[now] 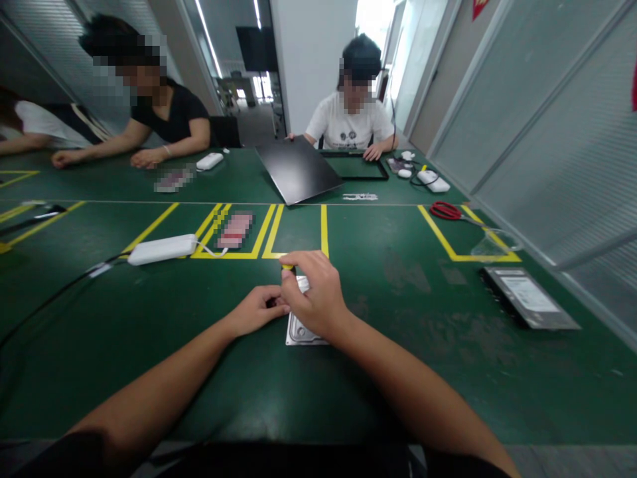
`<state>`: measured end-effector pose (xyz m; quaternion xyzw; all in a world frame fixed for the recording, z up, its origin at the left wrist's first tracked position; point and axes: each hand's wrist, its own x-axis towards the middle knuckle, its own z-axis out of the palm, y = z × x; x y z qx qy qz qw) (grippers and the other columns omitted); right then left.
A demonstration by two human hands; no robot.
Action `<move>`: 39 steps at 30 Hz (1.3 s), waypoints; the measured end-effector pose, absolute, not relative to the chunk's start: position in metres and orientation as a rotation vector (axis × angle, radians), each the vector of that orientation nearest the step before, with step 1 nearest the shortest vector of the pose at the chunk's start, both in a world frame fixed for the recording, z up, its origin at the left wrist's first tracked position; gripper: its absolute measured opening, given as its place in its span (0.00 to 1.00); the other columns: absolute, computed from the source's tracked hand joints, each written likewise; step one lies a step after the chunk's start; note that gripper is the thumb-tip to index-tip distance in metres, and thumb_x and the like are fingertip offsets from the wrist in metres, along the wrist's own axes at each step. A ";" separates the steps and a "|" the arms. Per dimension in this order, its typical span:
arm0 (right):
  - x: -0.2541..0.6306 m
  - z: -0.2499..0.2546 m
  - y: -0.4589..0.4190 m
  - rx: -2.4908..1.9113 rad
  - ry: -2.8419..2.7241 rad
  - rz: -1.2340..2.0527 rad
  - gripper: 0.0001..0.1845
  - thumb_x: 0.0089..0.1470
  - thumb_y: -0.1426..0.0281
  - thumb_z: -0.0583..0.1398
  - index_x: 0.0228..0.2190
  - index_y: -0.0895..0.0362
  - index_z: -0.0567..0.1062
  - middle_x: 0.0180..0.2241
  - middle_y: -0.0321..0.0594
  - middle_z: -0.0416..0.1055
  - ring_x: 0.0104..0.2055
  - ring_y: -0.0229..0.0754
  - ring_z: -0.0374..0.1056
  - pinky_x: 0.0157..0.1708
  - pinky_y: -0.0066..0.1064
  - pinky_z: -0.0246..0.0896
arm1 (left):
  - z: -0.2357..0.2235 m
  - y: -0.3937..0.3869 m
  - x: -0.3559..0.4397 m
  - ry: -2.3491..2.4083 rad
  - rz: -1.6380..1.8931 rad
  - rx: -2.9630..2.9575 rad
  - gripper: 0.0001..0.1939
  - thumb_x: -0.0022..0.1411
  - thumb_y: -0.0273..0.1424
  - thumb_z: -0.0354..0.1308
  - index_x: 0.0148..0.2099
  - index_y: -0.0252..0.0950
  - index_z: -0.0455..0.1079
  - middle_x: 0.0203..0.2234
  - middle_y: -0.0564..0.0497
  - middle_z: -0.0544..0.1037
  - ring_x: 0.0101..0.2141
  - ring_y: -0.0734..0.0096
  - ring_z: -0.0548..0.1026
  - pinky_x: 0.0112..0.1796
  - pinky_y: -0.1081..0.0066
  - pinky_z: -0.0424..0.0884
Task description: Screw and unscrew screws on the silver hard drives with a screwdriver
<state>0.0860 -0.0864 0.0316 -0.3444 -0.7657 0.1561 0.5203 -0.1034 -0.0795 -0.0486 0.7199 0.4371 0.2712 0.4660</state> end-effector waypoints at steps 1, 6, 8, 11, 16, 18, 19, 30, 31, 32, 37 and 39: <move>0.086 0.031 -0.086 -0.821 -1.833 0.379 0.07 0.56 0.71 0.59 0.38 0.54 0.75 0.38 0.41 0.74 0.43 0.42 0.69 0.45 0.39 0.65 | -0.050 -0.079 -0.104 1.077 0.671 1.779 0.11 0.59 0.35 0.61 0.36 0.30 0.74 0.23 0.55 0.70 0.26 0.76 0.65 0.29 0.75 0.60; 0.086 0.030 -0.084 -0.834 -1.839 0.376 0.06 0.55 0.66 0.62 0.36 0.53 0.75 0.35 0.39 0.71 0.39 0.41 0.68 0.40 0.37 0.66 | -0.055 -0.078 -0.105 1.093 0.668 1.818 0.11 0.60 0.36 0.60 0.37 0.31 0.74 0.24 0.54 0.71 0.26 0.75 0.66 0.30 0.75 0.61; 0.087 0.031 -0.084 -0.826 -1.855 0.371 0.05 0.56 0.68 0.61 0.36 0.54 0.76 0.35 0.40 0.72 0.39 0.41 0.68 0.40 0.37 0.65 | -0.055 -0.078 -0.105 1.084 0.668 1.817 0.12 0.60 0.36 0.59 0.37 0.31 0.74 0.24 0.54 0.71 0.27 0.75 0.66 0.30 0.75 0.61; 0.087 0.032 -0.085 -0.817 -1.853 0.359 0.08 0.57 0.72 0.58 0.39 0.54 0.75 0.36 0.40 0.75 0.40 0.41 0.69 0.42 0.38 0.65 | -0.053 -0.078 -0.105 1.085 0.667 1.811 0.12 0.60 0.36 0.60 0.37 0.31 0.74 0.24 0.54 0.70 0.27 0.75 0.65 0.30 0.75 0.60; 0.086 0.031 -0.085 -0.852 -1.847 0.395 0.10 0.57 0.73 0.56 0.40 0.54 0.75 0.39 0.40 0.76 0.42 0.41 0.70 0.44 0.38 0.65 | -0.053 -0.078 -0.104 1.086 0.658 1.804 0.12 0.60 0.36 0.59 0.37 0.31 0.74 0.24 0.55 0.70 0.26 0.75 0.65 0.29 0.75 0.59; 0.086 0.031 -0.084 -0.836 -1.850 0.395 0.08 0.56 0.70 0.59 0.39 0.54 0.75 0.38 0.40 0.74 0.43 0.42 0.70 0.44 0.38 0.65 | -0.054 -0.078 -0.104 1.089 0.654 1.824 0.12 0.61 0.36 0.59 0.37 0.31 0.74 0.24 0.55 0.70 0.26 0.75 0.65 0.29 0.75 0.60; 0.086 0.031 -0.083 -0.830 -1.849 0.390 0.07 0.55 0.68 0.61 0.38 0.54 0.75 0.37 0.40 0.73 0.42 0.42 0.69 0.43 0.38 0.66 | -0.054 -0.078 -0.104 1.093 0.652 1.837 0.12 0.61 0.36 0.59 0.37 0.31 0.74 0.24 0.55 0.71 0.26 0.75 0.65 0.30 0.75 0.60; 0.089 0.032 -0.081 -0.817 -1.885 0.347 0.05 0.57 0.71 0.59 0.36 0.54 0.74 0.35 0.40 0.74 0.40 0.41 0.70 0.42 0.38 0.65 | -0.052 -0.075 -0.109 1.071 0.710 1.913 0.13 0.60 0.25 0.46 0.38 0.32 0.73 0.27 0.52 0.73 0.30 0.71 0.69 0.35 0.73 0.63; 0.089 0.032 -0.081 -0.813 -1.892 0.346 0.05 0.57 0.71 0.59 0.37 0.54 0.75 0.36 0.40 0.75 0.40 0.41 0.70 0.42 0.38 0.65 | -0.053 -0.075 -0.109 1.073 0.721 1.917 0.14 0.59 0.25 0.45 0.38 0.32 0.72 0.28 0.52 0.72 0.31 0.71 0.69 0.36 0.72 0.64; 0.089 0.032 -0.081 -0.807 -1.897 0.344 0.06 0.57 0.72 0.59 0.37 0.54 0.75 0.36 0.40 0.75 0.41 0.42 0.70 0.43 0.38 0.65 | -0.053 -0.075 -0.109 1.075 0.730 1.924 0.14 0.58 0.24 0.44 0.37 0.33 0.72 0.28 0.52 0.72 0.31 0.70 0.70 0.36 0.72 0.64; 0.089 0.033 -0.081 -0.788 -1.889 0.367 0.11 0.57 0.75 0.57 0.41 0.54 0.76 0.40 0.40 0.77 0.44 0.41 0.71 0.46 0.38 0.66 | -0.053 -0.081 -0.108 1.111 0.728 1.979 0.12 0.59 0.24 0.43 0.31 0.34 0.68 0.26 0.53 0.71 0.30 0.71 0.69 0.36 0.72 0.62; 0.089 0.032 -0.082 -0.795 -1.885 0.376 0.10 0.57 0.73 0.59 0.41 0.54 0.76 0.40 0.41 0.75 0.45 0.41 0.70 0.46 0.38 0.66 | -0.051 -0.083 -0.107 1.133 0.712 2.017 0.11 0.62 0.27 0.45 0.33 0.34 0.69 0.26 0.54 0.71 0.29 0.72 0.69 0.34 0.72 0.61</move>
